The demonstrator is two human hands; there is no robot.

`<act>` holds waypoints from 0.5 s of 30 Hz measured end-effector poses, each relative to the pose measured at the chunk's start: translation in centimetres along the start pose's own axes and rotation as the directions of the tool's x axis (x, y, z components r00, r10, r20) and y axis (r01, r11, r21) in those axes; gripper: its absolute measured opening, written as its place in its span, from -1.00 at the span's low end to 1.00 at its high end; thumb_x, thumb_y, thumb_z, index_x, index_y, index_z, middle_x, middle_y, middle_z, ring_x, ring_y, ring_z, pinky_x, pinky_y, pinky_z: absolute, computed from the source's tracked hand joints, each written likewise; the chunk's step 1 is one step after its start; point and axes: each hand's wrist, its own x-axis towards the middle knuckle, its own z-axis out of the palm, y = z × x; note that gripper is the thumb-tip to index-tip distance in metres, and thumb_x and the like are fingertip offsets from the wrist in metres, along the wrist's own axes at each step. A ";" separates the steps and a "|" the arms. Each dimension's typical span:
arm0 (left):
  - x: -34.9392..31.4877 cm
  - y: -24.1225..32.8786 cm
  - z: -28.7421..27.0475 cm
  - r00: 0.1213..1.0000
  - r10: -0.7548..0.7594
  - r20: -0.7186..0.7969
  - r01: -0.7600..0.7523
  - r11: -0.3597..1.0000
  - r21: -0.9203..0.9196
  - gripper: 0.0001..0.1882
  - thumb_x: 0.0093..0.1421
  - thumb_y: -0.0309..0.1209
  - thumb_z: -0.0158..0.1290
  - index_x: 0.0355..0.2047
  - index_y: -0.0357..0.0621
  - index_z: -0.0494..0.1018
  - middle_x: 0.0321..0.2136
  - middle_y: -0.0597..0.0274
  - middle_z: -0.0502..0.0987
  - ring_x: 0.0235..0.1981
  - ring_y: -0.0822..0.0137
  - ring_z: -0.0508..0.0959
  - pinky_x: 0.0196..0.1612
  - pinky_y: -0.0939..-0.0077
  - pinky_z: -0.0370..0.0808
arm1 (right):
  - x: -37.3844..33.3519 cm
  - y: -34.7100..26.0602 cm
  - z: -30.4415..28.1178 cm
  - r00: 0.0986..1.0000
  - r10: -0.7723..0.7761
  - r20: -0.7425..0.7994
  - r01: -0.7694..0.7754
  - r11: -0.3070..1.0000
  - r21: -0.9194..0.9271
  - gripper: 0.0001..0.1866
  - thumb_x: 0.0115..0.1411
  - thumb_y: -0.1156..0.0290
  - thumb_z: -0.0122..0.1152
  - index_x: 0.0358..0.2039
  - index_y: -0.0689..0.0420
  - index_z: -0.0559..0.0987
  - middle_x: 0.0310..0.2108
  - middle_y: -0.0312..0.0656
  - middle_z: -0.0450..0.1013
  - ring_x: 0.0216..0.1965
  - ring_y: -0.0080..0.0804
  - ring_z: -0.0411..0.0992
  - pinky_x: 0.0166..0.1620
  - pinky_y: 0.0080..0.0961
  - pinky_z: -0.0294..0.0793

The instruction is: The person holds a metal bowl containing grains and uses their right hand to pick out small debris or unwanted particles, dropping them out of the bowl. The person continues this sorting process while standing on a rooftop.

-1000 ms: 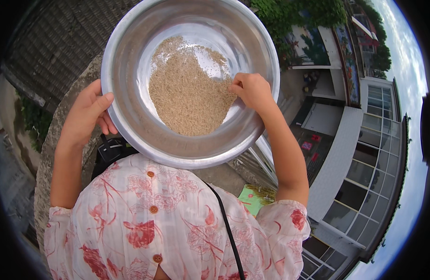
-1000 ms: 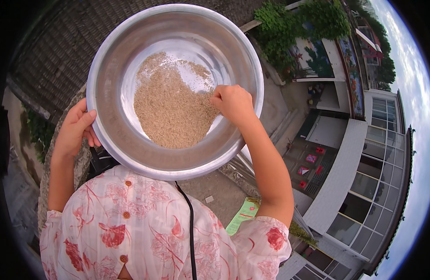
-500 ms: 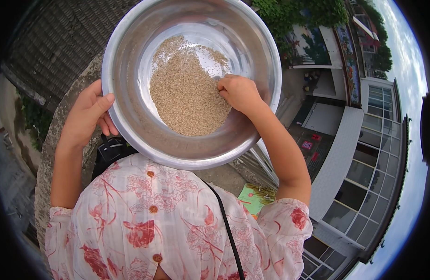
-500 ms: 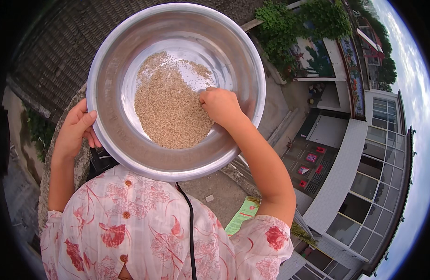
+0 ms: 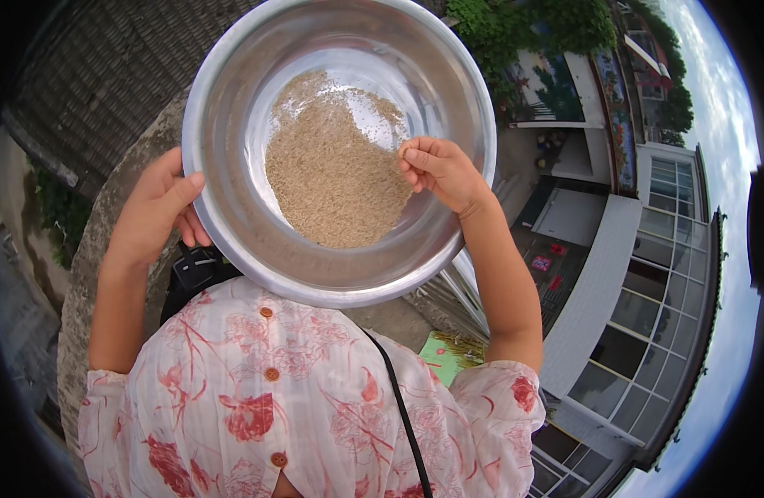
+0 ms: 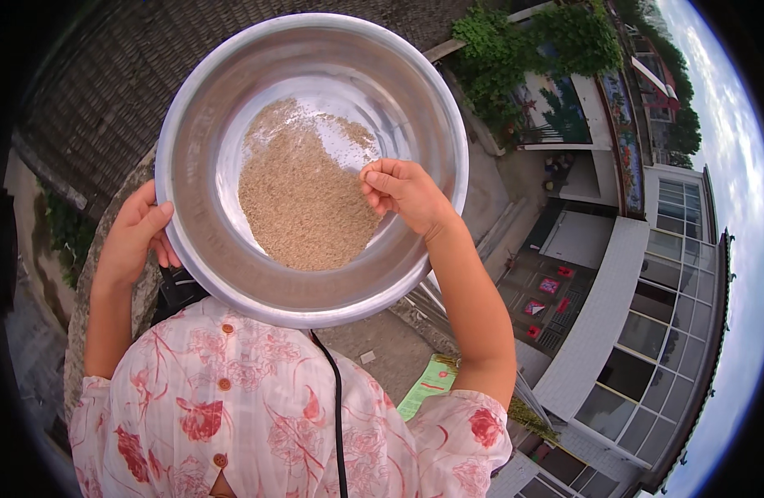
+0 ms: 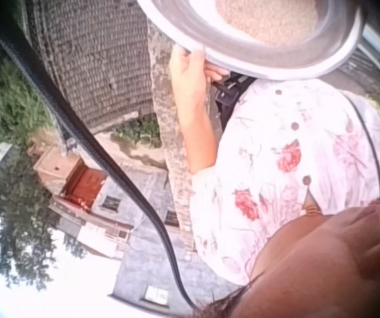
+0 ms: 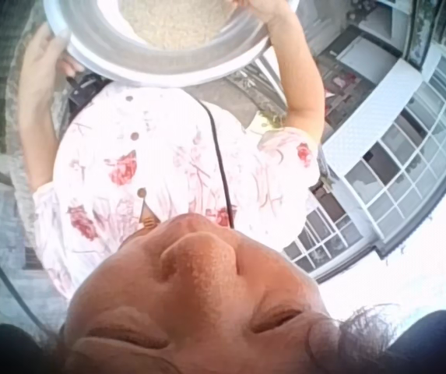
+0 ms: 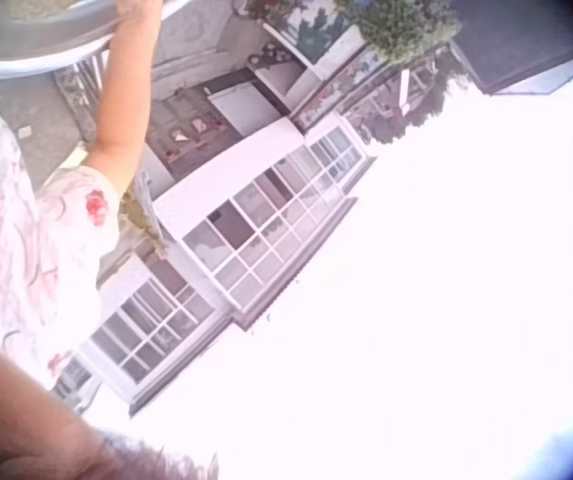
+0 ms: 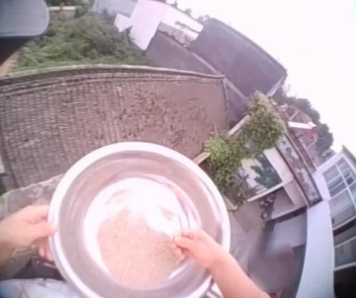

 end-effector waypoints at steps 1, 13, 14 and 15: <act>0.0 0.0 0.0 1.000 0.002 -0.001 -0.002 1.000 0.001 -0.60 0.23 -0.24 -0.08 -0.09 -0.35 0.24 -0.57 0.18 0.51 -0.75 0.52 0.48 -0.76 0.81 0.37 | 0.0 0.0 0.0 1.000 -0.003 0.005 0.002 0.999 0.040 -0.86 0.25 0.44 -0.03 -0.37 0.22 0.46 -0.52 -0.36 0.36 -0.54 -0.66 0.30 -0.48 -0.74 0.32; 0.0 -0.2 0.0 1.000 0.012 -0.005 -0.012 1.000 0.004 -0.59 0.23 -0.22 -0.07 -0.10 -0.35 0.25 -0.57 0.19 0.52 -0.75 0.52 0.48 -0.77 0.81 0.37 | 0.2 0.2 -0.4 1.000 -0.008 0.013 0.007 0.997 0.076 -0.86 0.23 0.50 -0.02 -0.28 0.27 0.48 -0.46 -0.30 0.41 -0.49 -0.61 0.39 -0.41 -0.70 0.45; 0.0 -0.2 0.0 1.000 0.012 -0.006 -0.012 1.000 0.004 -0.59 0.23 -0.22 -0.07 -0.11 -0.35 0.25 -0.57 0.19 0.52 -0.75 0.52 0.48 -0.77 0.81 0.37 | 0.2 0.2 -0.4 1.000 -0.006 0.009 0.005 0.998 0.065 -0.87 0.22 0.51 -0.01 -0.28 0.27 0.48 -0.46 -0.30 0.42 -0.49 -0.60 0.40 -0.41 -0.71 0.45; 0.0 -0.1 0.0 1.000 0.012 -0.006 -0.012 1.000 0.005 -0.59 0.23 -0.22 -0.07 -0.11 -0.35 0.25 -0.57 0.19 0.52 -0.75 0.52 0.48 -0.77 0.81 0.37 | 0.2 0.2 -0.4 1.000 -0.005 0.004 0.004 0.999 0.054 -0.87 0.21 0.52 0.00 -0.28 0.27 0.48 -0.46 -0.29 0.42 -0.49 -0.60 0.40 -0.41 -0.71 0.45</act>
